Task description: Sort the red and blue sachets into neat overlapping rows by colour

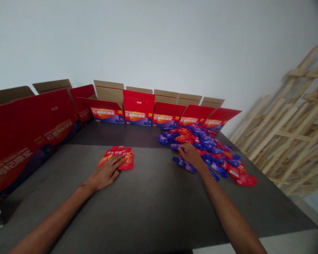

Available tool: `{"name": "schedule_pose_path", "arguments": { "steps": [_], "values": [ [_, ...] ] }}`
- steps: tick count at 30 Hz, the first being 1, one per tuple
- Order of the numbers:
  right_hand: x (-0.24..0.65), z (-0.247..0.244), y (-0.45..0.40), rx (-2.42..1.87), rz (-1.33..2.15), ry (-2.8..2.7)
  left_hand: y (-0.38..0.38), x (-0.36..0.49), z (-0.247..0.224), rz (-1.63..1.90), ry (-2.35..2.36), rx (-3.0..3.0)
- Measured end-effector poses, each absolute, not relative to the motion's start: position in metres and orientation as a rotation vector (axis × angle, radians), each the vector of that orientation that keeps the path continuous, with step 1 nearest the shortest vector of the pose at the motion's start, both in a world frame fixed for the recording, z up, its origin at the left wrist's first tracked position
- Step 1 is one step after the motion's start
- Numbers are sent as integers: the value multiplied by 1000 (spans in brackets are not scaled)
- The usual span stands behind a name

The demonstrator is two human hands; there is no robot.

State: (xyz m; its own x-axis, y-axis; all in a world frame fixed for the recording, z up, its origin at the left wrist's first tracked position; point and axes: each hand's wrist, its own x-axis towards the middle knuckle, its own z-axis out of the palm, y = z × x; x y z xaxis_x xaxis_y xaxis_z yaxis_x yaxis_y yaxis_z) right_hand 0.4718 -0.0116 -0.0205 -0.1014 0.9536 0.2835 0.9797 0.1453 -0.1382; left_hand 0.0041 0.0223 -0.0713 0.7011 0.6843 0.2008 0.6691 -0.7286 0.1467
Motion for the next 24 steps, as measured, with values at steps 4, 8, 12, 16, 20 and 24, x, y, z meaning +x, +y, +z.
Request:
{"name": "schedule_pose_path", "arguments": {
  "steps": [4,8,12,16,20,24],
  "values": [
    [488,-15,24,-1910,-232,-2056,21,5,-71,380,1133,2830],
    [486,-23,44,-1952,-247,-2078,19,5,-70,385,1129,2822],
    [476,-28,51,-2041,-280,-2024,17,5,-68,399,1127,2814],
    [470,-27,46,-2094,-309,-1977,17,5,-68,384,1136,2823],
    [460,-24,30,-2064,-331,-1966,19,5,-69,359,1140,2835],
    [440,-25,12,-2000,-334,-1960,20,5,-70,376,1138,2833]
  ]
}}
